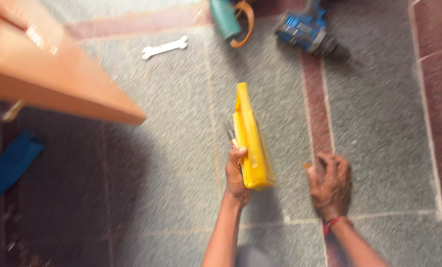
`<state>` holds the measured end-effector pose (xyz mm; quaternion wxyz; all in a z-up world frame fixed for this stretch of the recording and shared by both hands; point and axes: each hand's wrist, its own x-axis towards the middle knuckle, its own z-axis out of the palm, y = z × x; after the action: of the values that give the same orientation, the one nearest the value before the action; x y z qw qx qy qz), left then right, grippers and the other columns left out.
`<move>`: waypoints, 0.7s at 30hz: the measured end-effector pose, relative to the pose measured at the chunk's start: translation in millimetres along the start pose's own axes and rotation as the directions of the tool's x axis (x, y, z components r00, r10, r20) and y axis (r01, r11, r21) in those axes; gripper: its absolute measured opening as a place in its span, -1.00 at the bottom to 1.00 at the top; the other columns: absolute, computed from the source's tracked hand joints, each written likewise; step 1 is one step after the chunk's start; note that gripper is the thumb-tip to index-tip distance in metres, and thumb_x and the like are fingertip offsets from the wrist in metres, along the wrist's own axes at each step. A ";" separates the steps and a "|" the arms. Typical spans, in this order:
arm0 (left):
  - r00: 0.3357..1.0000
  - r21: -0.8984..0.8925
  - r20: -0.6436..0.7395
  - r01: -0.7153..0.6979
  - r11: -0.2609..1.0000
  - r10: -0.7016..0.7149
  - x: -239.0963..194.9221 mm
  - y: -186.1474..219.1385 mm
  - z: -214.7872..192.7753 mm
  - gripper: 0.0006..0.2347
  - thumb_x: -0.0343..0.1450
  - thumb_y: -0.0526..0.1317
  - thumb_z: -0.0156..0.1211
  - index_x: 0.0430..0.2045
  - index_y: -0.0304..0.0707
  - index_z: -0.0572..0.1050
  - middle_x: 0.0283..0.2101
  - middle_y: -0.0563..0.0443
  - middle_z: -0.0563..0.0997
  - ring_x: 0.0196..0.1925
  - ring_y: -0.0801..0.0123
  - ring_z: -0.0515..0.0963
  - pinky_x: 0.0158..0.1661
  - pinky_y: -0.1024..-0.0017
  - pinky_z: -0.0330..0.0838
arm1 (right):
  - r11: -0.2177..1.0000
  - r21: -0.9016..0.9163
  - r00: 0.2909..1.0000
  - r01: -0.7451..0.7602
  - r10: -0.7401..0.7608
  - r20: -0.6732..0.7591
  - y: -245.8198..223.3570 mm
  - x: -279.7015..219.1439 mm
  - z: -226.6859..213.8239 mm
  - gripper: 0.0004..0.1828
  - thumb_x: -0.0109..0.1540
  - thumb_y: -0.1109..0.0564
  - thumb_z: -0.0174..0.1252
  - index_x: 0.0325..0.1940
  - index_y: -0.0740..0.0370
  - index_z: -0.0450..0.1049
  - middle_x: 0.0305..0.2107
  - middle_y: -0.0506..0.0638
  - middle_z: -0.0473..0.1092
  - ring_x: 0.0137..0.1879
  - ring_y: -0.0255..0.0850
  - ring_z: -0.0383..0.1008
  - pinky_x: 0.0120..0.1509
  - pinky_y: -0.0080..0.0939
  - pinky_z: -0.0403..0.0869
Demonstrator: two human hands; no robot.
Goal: The person removes metal hardware from a plastic bag, examines a lock and handle assembly, and then uses a wrench to tighten bolts while securing the hardware to an orange wooden door.
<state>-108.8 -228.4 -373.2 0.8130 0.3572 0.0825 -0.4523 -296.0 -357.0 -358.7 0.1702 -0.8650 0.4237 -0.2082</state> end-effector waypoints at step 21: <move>0.983 -0.299 0.057 0.182 0.937 -0.173 56.5 -51.6 12.3 -0.58 0.58 0.04 0.27 0.16 -0.31 0.45 0.05 -0.12 0.61 0.08 0.06 0.61 0.01 0.06 0.58 | 0.999 0.030 0.999 -0.028 0.027 0.040 -4.8 9.5 -7.1 -0.45 0.14 0.01 0.25 0.21 0.12 0.40 0.10 0.13 0.27 0.27 0.15 0.29 0.34 0.14 0.34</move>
<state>-119.5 -292.0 -416.2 0.8151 0.2128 0.1706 -0.5110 -291.1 -362.7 -348.4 0.1946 -0.8603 0.4289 -0.1952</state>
